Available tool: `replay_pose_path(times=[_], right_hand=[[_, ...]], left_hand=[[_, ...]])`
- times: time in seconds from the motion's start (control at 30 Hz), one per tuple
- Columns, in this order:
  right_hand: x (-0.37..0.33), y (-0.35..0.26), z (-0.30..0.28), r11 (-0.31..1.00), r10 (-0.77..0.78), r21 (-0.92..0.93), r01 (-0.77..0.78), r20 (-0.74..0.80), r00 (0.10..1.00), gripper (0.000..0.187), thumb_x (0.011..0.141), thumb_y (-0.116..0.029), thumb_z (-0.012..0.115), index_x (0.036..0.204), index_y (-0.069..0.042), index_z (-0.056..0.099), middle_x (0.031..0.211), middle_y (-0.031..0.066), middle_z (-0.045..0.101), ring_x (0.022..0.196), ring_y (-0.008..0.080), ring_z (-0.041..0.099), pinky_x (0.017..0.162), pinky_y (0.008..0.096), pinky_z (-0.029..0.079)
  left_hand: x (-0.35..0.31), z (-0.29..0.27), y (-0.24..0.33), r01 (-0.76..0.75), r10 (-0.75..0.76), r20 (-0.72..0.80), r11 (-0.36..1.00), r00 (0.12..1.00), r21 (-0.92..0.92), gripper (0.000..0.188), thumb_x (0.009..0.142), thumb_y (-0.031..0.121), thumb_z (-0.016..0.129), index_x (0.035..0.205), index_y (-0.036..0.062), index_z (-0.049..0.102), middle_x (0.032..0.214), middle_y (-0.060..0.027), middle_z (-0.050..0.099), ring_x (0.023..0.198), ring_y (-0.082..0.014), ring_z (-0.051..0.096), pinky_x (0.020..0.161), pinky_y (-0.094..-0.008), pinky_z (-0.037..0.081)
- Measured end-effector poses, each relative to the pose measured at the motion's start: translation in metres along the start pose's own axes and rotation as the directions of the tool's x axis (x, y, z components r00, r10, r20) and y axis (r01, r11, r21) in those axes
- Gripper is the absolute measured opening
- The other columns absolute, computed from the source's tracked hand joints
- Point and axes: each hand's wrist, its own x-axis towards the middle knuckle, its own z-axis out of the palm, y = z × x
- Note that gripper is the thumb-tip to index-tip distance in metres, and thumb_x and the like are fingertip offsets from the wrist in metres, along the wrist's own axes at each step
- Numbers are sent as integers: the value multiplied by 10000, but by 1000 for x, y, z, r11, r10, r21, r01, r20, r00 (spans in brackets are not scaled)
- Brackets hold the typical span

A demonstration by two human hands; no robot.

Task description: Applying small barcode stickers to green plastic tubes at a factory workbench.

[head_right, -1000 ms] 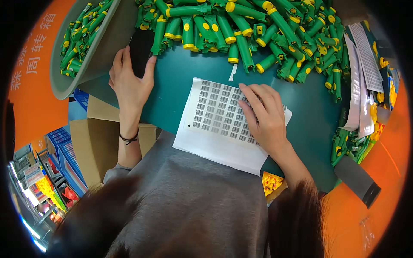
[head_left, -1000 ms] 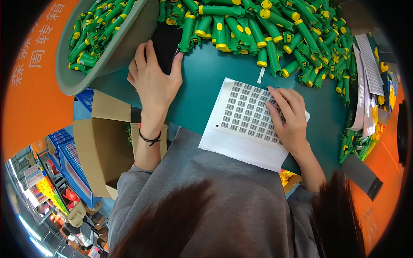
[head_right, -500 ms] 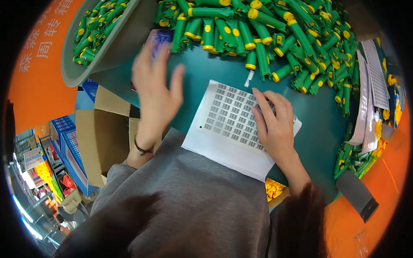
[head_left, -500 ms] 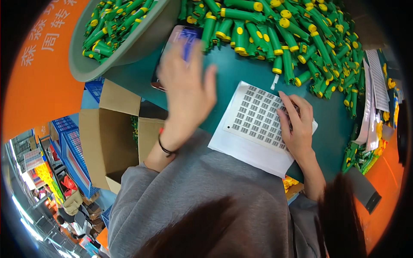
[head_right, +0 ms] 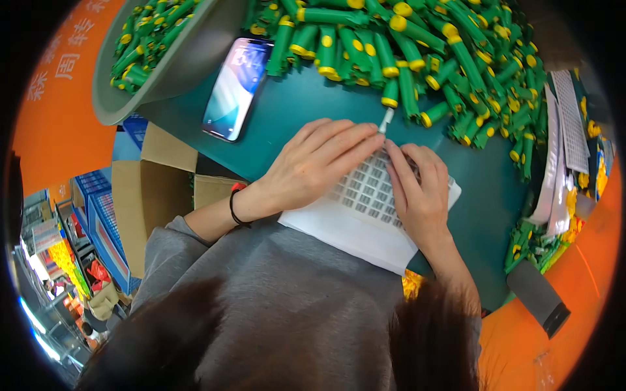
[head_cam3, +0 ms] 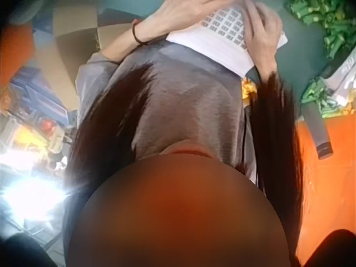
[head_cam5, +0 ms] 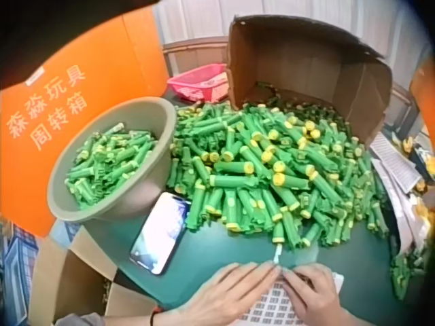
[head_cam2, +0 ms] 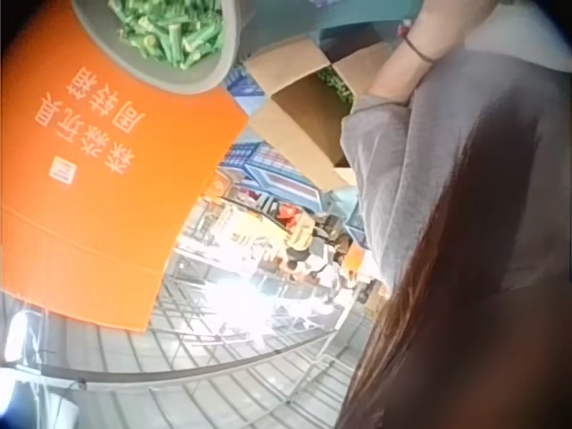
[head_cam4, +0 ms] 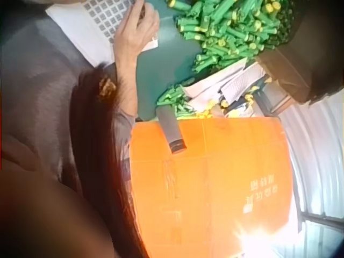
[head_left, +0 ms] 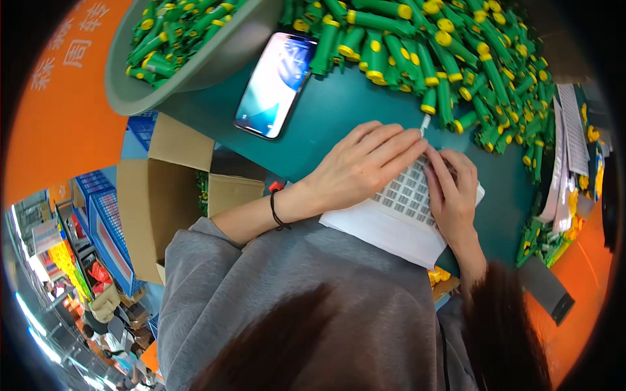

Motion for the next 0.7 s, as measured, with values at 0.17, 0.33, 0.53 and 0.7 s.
replay_pose_path(times=[0.17, 0.33, 0.53, 0.7], right_hand=[[2, -3, -12, 996, 73, -52, -75, -50, 996, 426, 814, -12, 780, 1229, -43, 693, 1153, 110, 618, 1044, 274, 599, 846, 356, 519], [-15, 8, -17, 985, 99, -131, -113, -104, 990, 363, 787, -46, 807, 1142, -43, 730, 1073, 91, 657, 981, 276, 620, 835, 359, 523], [-17, 11, -18, 974, 22, -221, -55, -148, 989, 350, 775, -75, 818, 1116, -64, 743, 1076, 81, 665, 976, 281, 622, 854, 379, 525], [-12, 10, -28, 969, 171, -158, -189, -120, 978, 355, 773, -95, 828, 1114, -55, 740, 1102, 86, 661, 993, 274, 621, 859, 372, 525]], left_hand=[[4, 1, 1, 8, -11, 94, 1000, 995, 27, 480, 804, 49, 623, 1284, 44, 639, 1308, -82, 609, 1176, -271, 575, 1011, -429, 452], [9, 5, 6, 7, -13, 93, 998, 996, 65, 488, 811, 30, 629, 1298, 67, 632, 1302, -69, 600, 1172, -266, 572, 1001, -431, 453], [16, 10, 11, -44, 30, 168, 996, 985, 79, 517, 813, 23, 626, 1327, 77, 618, 1274, -61, 601, 1166, -245, 568, 1020, -433, 427], [28, 11, 15, -87, 69, 185, 992, 980, 88, 509, 810, 9, 619, 1314, 83, 624, 1265, -51, 599, 1157, -236, 568, 1042, -438, 407]])
